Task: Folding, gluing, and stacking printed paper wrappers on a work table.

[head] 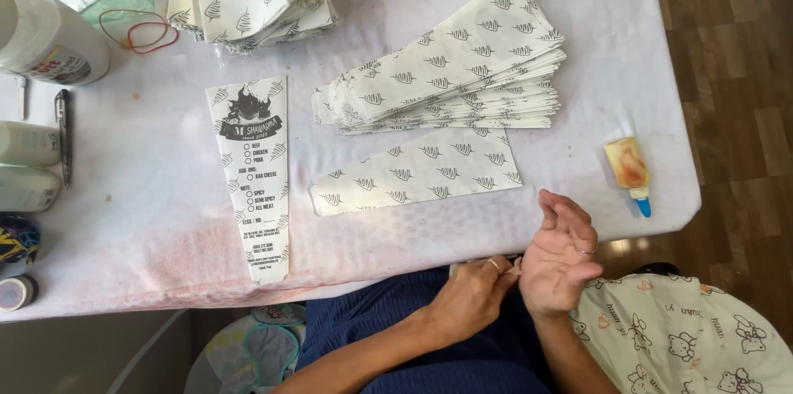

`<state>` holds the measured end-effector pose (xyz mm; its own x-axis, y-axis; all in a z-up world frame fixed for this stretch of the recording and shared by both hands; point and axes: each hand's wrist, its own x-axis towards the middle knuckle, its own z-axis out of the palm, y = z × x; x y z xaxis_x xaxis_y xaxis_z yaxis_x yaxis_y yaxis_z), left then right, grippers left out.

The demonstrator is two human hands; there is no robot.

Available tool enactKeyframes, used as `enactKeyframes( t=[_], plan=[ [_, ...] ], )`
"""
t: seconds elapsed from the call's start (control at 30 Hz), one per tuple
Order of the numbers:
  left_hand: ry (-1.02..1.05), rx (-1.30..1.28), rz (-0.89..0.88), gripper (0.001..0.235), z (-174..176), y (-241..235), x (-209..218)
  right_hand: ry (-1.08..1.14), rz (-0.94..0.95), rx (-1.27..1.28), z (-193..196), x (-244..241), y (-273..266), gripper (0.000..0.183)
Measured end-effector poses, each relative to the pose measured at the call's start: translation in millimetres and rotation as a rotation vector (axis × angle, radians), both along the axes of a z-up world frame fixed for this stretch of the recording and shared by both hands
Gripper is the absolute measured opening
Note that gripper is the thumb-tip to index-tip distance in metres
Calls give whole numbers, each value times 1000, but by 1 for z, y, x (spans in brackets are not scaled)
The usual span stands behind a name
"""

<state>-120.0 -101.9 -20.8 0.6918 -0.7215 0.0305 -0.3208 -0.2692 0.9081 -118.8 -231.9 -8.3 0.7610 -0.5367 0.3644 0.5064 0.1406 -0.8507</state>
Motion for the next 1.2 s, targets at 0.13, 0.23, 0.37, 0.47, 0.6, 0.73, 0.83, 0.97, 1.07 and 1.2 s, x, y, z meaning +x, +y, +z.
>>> enactKeyframes(
  t=[0.13,0.23,0.37,0.47,0.6,0.73,0.83,0.97,1.07,1.2],
  plan=[
    [180,-272,141,16,-1,-8,-7,-47,-350,-519,10,11,24,81],
    [215,-206,129,17,-5,-5,-6,-46,-386,-649,0,-1,30,87],
    [236,-92,106,19,-10,-3,-11,-44,-477,-709,-14,-10,29,88],
    [99,-276,136,11,-10,0,-12,13,-394,-747,-8,-23,36,85],
    [-126,-443,92,14,17,7,14,135,-146,-756,-20,-53,13,77],
    [-354,-309,-92,10,47,26,36,148,142,-698,21,-44,-37,54],
    [-488,-348,-248,7,58,28,48,193,343,-1028,45,-38,-58,23],
    [-458,-308,-323,30,53,46,52,63,112,-1302,44,-54,-57,22],
    [-532,-440,2,20,75,66,84,70,-26,-1429,4,-78,-52,24],
    [-695,-66,227,24,46,97,116,366,430,-1254,-46,-91,-58,37]
  ],
)
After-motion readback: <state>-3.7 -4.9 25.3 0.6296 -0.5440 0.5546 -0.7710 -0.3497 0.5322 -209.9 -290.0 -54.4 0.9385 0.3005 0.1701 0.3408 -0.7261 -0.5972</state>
